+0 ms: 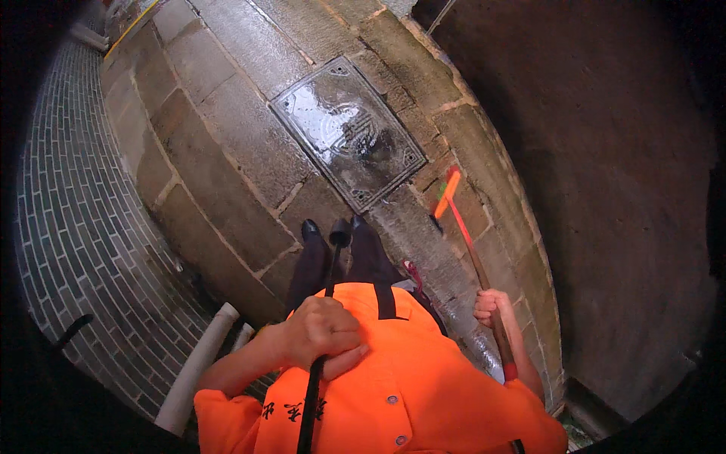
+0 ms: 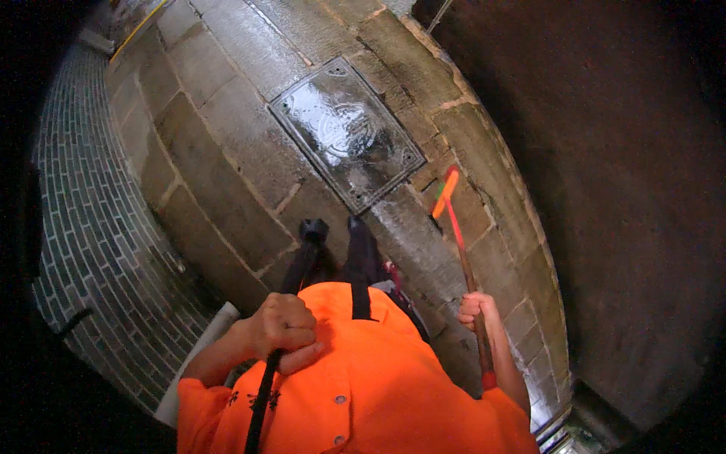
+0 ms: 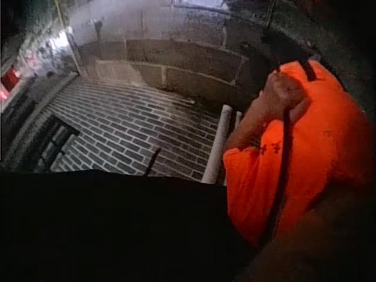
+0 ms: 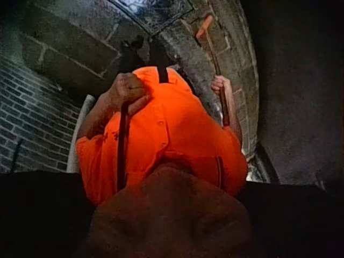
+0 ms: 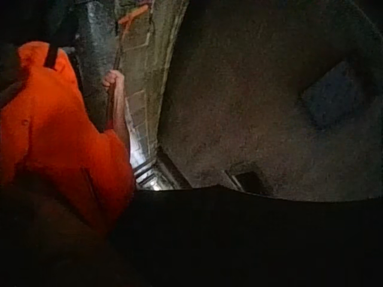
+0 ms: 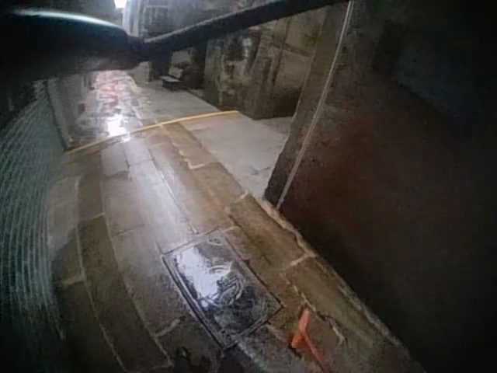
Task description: The person sweeps a wet stone-paved outdoor alleyway using a long-handled broom. They move the broom back and forth to push water and debris across the surface, working their way along the narrow passage between brick walls.
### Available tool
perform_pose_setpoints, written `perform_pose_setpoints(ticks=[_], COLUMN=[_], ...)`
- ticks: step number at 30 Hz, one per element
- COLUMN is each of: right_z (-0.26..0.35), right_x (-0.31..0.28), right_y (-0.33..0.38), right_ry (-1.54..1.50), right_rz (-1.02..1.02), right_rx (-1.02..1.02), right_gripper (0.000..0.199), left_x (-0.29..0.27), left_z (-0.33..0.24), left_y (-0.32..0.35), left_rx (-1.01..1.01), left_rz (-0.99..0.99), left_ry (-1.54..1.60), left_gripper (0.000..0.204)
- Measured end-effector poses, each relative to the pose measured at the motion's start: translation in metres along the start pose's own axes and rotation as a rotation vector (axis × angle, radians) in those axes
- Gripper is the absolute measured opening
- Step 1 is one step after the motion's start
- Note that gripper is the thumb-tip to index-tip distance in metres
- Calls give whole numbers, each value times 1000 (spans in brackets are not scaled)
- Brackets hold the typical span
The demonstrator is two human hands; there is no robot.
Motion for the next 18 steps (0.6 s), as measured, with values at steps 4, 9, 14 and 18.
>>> perform_pose_setpoints(ticks=[4, 9, 14, 18], right_z=[-4, -6, 0, 18], right_x=[9, 126, 246, 278], right_y=[-41, -80, -114, -144], right_ry=[-38, 233, 257, 43], right_rz=[-73, -148, -76, 149], right_rx=[-29, -52, -202, -133], right_gripper=[31, 28, 28, 30], left_x=[-17, -38, -45, -50], left_z=[3, 3, -2, -3], left_y=[21, 47, 64, 69], left_rx=[-14, -54, -64, -32], left_rz=[-21, -20, -45, -49], left_ry=[55, 24, -15, -27], left_gripper=[20, 19, 21, 24])
Point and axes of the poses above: each hand's wrist, its own y-axis away from the middle knuckle, its own x-axis out of the palm, z = x × y, the point moved 1 cm from there along -y, towards the middle knuckle
